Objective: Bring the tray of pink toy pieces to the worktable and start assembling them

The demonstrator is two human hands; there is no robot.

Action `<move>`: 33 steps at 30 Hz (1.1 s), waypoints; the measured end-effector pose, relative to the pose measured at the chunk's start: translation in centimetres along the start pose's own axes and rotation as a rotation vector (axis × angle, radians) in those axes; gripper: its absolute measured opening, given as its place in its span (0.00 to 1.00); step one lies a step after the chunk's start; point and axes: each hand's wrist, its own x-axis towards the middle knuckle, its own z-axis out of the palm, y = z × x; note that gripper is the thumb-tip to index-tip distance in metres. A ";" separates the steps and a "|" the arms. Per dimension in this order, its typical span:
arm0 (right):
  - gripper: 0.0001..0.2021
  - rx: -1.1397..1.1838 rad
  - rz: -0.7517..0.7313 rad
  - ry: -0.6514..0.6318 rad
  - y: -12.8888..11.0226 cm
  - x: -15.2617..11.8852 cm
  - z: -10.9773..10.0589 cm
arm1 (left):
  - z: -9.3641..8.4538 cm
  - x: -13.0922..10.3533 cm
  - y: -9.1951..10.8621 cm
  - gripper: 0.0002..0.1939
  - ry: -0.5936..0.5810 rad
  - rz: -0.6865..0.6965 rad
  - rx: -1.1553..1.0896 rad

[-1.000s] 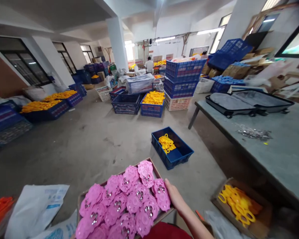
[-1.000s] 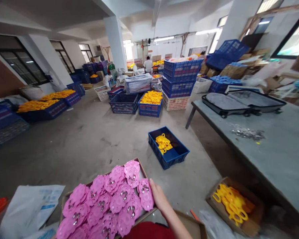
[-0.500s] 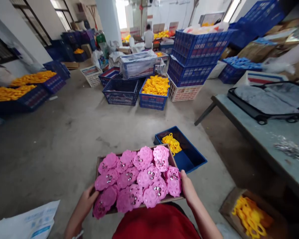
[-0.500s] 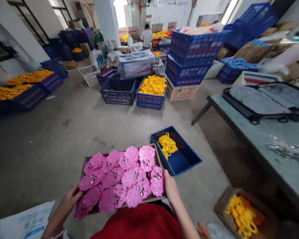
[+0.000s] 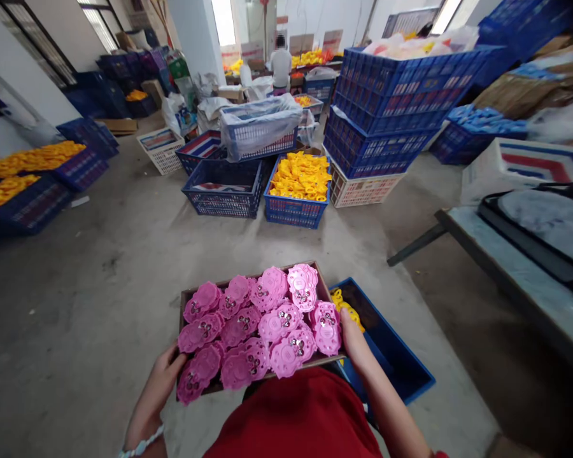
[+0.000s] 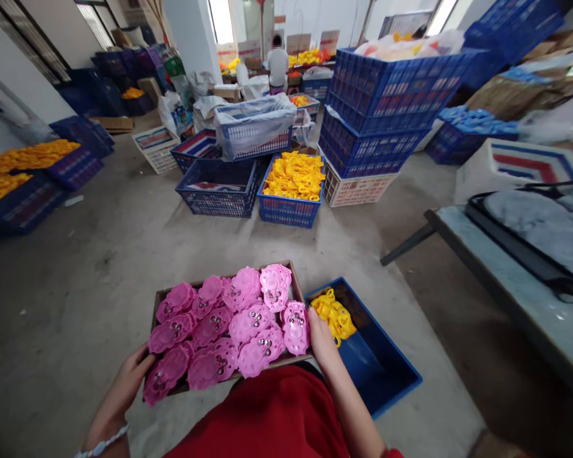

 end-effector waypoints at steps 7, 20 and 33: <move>0.42 0.100 0.005 0.009 -7.5 11.2 0.4 | 2.0 13.1 8.5 0.24 0.016 0.034 0.085; 0.42 0.271 0.095 0.511 -15.5 28.5 0.1 | 13.9 45.5 26.4 0.29 -0.431 0.272 0.249; 0.40 0.506 0.227 0.951 -15.3 37.0 -8.4 | 36.3 57.8 43.0 0.31 -0.880 0.437 0.446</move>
